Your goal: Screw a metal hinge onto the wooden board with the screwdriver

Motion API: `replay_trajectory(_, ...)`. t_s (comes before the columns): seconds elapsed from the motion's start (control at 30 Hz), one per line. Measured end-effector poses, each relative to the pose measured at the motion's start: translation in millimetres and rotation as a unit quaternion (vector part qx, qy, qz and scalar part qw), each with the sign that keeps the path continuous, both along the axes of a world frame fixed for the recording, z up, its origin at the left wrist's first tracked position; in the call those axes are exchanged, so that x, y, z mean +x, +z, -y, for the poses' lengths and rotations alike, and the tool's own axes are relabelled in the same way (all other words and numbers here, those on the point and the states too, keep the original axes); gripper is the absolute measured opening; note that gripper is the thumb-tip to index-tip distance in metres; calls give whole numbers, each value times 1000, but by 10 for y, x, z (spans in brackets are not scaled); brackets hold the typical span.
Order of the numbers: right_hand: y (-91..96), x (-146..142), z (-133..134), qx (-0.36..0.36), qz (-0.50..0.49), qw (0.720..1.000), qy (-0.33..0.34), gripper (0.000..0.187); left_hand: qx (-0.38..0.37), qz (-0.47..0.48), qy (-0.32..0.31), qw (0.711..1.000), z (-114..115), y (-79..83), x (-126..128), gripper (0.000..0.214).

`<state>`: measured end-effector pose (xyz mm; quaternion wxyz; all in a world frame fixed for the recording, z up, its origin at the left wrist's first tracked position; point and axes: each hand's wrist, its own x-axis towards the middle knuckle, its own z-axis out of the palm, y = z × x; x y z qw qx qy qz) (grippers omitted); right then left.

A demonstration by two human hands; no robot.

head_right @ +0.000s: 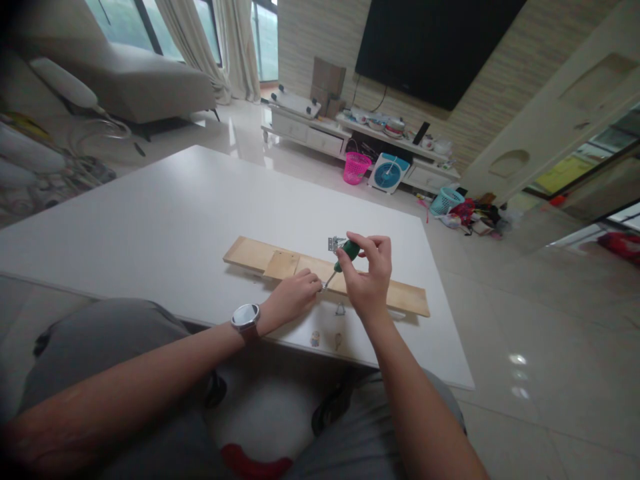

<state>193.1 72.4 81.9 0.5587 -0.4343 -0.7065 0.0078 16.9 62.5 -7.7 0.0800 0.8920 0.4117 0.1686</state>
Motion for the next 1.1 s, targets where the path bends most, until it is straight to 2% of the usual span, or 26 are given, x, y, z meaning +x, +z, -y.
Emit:
replay_trajectory(0.23, -24, 24, 1, -18, 6, 998, 59, 41, 16, 2, -2, 1000, -13, -34, 5, 12)
replay_trajectory(0.53, 20, -12, 5, 9, 2, 1000, 12, 25, 15, 3, -5, 1000, -9, -17, -5, 12)
replay_trajectory(0.67, 0, 6, 11, -15, 1, 999, 51, 36, 13, 3, -4, 1000, -7, -11, -3, 12)
replay_trajectory(0.77, -35, 26, 2, -28, 5, 998, 57, 43, 6, 3, -3, 1000, -5, -6, 0, 12)
replay_trajectory(1.1, -37, 20, -1, -28, 11, 998, 60, 43, 13, 4, -4, 1000, -9, -10, 4, 12)
